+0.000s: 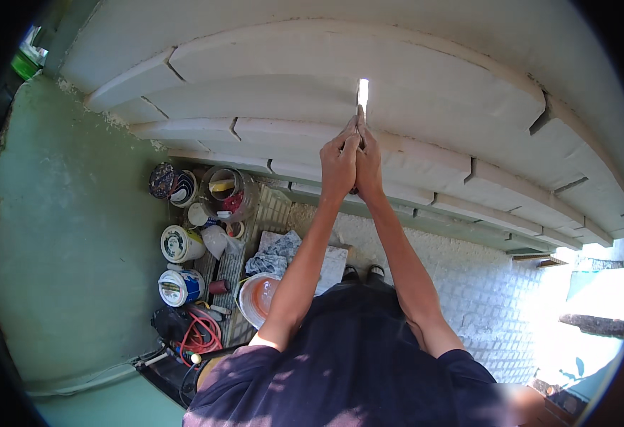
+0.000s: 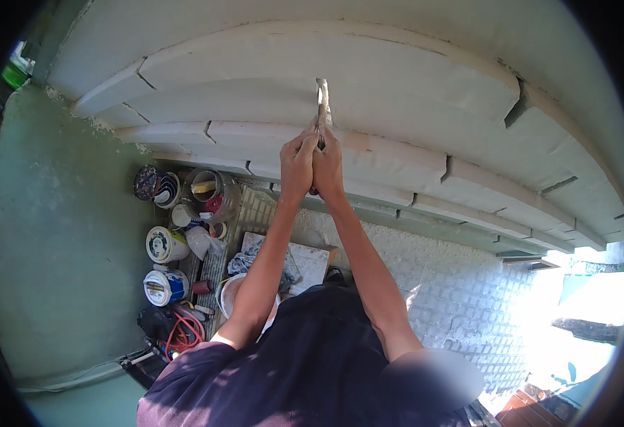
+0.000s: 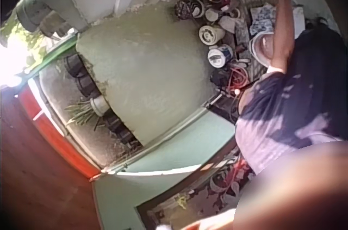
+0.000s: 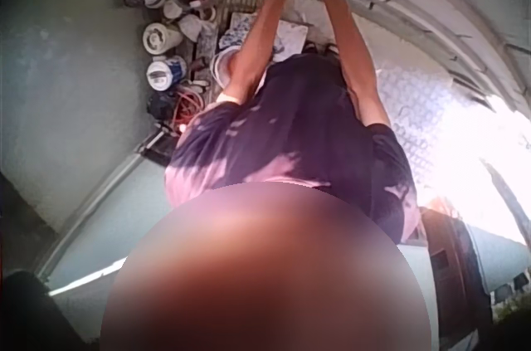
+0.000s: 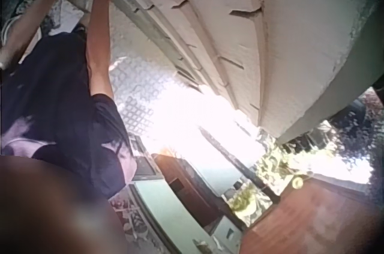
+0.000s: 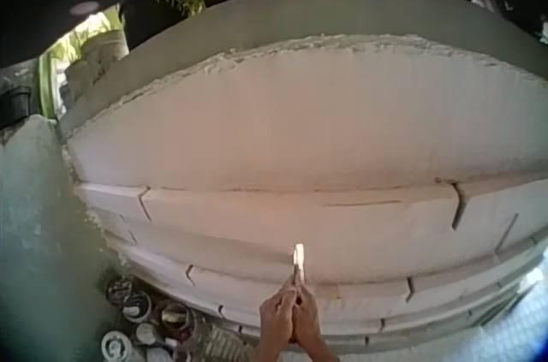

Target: Using a putty knife to apply or scrape material in wall gaps.

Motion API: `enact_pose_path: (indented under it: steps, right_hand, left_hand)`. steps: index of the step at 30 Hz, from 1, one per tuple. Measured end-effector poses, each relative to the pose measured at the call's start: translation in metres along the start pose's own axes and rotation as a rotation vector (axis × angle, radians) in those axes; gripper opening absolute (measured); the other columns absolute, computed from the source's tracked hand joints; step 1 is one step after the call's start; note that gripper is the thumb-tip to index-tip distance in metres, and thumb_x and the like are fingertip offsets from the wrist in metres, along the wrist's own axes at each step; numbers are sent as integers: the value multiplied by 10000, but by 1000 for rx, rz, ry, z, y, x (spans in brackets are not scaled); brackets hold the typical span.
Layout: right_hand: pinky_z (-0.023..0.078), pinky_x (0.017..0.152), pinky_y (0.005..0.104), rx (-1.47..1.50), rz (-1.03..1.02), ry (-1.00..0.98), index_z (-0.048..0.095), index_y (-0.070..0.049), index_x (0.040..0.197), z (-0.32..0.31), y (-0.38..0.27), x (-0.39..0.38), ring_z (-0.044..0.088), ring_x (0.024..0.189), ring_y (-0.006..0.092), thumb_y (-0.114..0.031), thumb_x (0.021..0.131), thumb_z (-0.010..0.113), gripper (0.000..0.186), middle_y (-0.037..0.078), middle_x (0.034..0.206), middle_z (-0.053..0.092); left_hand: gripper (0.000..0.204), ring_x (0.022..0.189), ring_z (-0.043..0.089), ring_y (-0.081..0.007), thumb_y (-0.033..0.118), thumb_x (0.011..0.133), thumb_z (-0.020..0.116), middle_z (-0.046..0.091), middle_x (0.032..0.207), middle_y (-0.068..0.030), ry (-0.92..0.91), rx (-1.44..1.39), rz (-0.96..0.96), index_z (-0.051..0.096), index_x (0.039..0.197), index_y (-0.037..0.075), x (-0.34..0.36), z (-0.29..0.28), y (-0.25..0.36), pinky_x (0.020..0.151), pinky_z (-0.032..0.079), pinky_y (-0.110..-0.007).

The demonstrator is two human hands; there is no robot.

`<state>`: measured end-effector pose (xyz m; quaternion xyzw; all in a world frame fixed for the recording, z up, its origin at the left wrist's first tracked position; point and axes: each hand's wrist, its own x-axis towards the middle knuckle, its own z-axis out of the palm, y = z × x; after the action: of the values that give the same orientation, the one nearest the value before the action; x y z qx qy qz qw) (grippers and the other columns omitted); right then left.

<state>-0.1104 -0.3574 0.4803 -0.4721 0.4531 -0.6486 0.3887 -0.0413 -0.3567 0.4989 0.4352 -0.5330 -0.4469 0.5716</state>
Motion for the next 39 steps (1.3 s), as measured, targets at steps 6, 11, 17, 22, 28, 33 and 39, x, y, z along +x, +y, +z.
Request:
enact_pose_path:
  steps: [6,11,17,22,28,33,39]
  right_hand:
    - [442,636,310,99,37,-19,567,81,1107,2,-4,5,490,734,117,-76,912,540,252,59,768,551]
    - [444,638,312,48,8,17,571,85,1112,6,-2,3,509,758,113,-88,913,527,267,54,787,559]
    - [447,646,329,96,176,79,561,87,1144,5,47,-24,490,743,126,-115,912,542,309,70,765,532]
    - [464,671,335,3,110,36,540,95,1238,13,-1,-11,509,763,134,-122,917,542,387,112,775,553]
    - [458,659,322,93,7,17,549,100,1147,11,-18,12,520,762,125,-82,909,533,300,93,791,582]
    - [448,659,312,123,32,39,549,92,1137,10,16,2,510,761,121,-71,902,532,286,77,793,575]
    - [436,648,309,184,39,51,556,76,1081,15,-11,8,499,763,118,-70,907,533,228,63,799,569]
  left_hand:
    - [378,993,666,-193,120,919,523,715,1129,-224,30,37,-12,639,1220,-78,5,1,7,907,496,-314]
    - [346,845,644,-176,125,913,533,725,1016,-226,34,64,32,655,1179,-60,3,0,5,815,508,-324]
    - [374,990,670,-182,120,919,529,715,1105,-239,21,127,-120,635,1228,-62,-14,-12,-43,879,505,-316]
    - [399,1097,661,-222,115,920,539,684,1214,-230,-8,-5,-27,616,1252,-90,-2,-13,5,953,484,-302]
    - [405,1134,646,-225,110,913,551,658,1254,-245,-18,-56,82,616,1265,-79,14,-2,25,975,480,-314]
    - [385,1051,627,-150,104,930,528,692,1200,-168,34,2,67,635,1245,-91,4,-6,-13,928,478,-273]
    - [362,983,641,-156,98,923,547,716,1098,-168,48,-106,72,652,1196,-115,10,-1,9,893,492,-279]
